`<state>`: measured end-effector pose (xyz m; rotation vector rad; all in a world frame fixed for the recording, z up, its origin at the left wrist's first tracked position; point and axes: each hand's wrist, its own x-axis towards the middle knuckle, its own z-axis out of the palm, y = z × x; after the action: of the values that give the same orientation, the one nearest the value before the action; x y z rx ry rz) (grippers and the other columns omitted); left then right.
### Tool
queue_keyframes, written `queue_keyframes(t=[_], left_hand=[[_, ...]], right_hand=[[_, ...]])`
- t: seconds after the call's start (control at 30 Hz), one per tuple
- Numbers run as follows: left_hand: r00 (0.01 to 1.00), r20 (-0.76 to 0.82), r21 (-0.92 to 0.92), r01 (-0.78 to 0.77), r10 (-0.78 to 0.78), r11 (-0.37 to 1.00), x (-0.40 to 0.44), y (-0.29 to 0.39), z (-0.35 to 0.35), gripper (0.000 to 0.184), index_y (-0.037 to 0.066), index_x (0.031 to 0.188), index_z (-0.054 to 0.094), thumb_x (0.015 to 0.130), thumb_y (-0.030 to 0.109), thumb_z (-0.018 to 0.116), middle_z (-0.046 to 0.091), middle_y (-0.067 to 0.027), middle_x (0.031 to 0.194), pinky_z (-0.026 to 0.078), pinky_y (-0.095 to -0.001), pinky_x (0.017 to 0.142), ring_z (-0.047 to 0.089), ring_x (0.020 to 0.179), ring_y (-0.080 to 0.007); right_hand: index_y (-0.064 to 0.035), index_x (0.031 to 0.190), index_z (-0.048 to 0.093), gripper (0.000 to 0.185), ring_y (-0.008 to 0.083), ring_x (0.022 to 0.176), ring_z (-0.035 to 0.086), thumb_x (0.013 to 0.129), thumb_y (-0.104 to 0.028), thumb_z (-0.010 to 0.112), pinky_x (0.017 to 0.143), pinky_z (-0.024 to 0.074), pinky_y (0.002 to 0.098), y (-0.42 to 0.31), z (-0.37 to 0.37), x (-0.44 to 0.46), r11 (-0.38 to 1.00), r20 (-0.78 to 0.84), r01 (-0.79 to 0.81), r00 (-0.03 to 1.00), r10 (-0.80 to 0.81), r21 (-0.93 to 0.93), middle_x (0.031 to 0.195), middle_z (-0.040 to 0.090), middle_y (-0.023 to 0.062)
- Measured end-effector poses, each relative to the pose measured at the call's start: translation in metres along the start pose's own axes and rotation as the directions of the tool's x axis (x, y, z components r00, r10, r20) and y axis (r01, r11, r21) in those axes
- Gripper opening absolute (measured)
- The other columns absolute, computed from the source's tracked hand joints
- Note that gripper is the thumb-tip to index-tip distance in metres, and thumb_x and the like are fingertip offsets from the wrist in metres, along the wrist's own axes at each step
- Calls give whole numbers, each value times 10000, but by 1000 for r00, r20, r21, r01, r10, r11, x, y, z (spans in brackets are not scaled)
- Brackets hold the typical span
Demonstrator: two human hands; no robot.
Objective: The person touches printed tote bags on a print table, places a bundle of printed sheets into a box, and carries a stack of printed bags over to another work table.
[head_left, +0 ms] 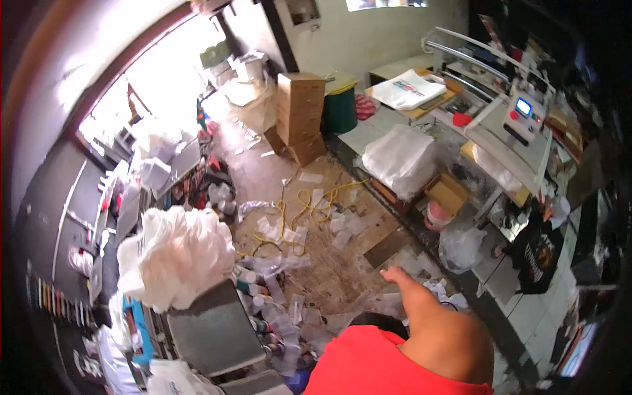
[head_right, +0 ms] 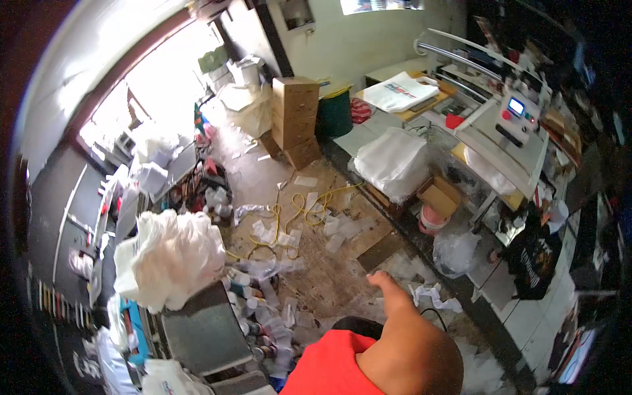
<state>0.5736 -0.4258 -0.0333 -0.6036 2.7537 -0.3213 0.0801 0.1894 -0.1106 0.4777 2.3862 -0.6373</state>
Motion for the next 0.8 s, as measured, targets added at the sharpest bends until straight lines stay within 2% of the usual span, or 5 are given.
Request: queue_keyframes(t=[0.1,0.13,0.2,0.27,0.8], left_hand=[[999,25,-48,39,-37,998,-13,-11,23,327,115,981,588,759,321,714,594,-171,1063,492,-472,843,562,1012,-305],[973,168,-400,215,-159,891,-9,-14,25,559,76,1144,458,751,372,725,483,-192,1210,424,-471,934,478,1122,-350],[834,509,-783,551,-212,286,2,-13,23,1033,-1,1470,198,735,473,747,260,-234,1503,287,-468,1116,311,1344,-439],[711,576,-229,614,-403,755,4,20,-55,1130,-77,1446,182,690,590,692,219,-274,1500,205,-461,1155,168,1396,-454],[655,535,-451,755,-533,476,-1,27,-46,1296,-15,1481,16,550,246,879,87,-347,1496,242,-392,1149,184,1396,-431]], right_hand=[[22,1210,590,720,396,1226,491,869,-597,454,1034,385,439,-34,11,-5,991,83,99,992,-91,-89,1294,525,262],[23,1202,594,719,397,1221,494,866,-599,461,1028,392,434,-41,18,-5,984,127,136,985,-121,-117,1290,526,264],[26,1191,599,717,391,1217,499,858,-597,473,1021,401,422,-62,21,-8,970,193,184,969,-152,-158,1296,523,259],[28,1156,620,703,392,1200,512,847,-591,495,1008,412,421,-74,35,-5,969,151,214,969,-195,-124,1258,549,264],[-2,1180,618,610,388,1131,559,863,-515,529,960,442,449,-157,104,-42,854,354,483,846,-397,-196,1201,597,245]])
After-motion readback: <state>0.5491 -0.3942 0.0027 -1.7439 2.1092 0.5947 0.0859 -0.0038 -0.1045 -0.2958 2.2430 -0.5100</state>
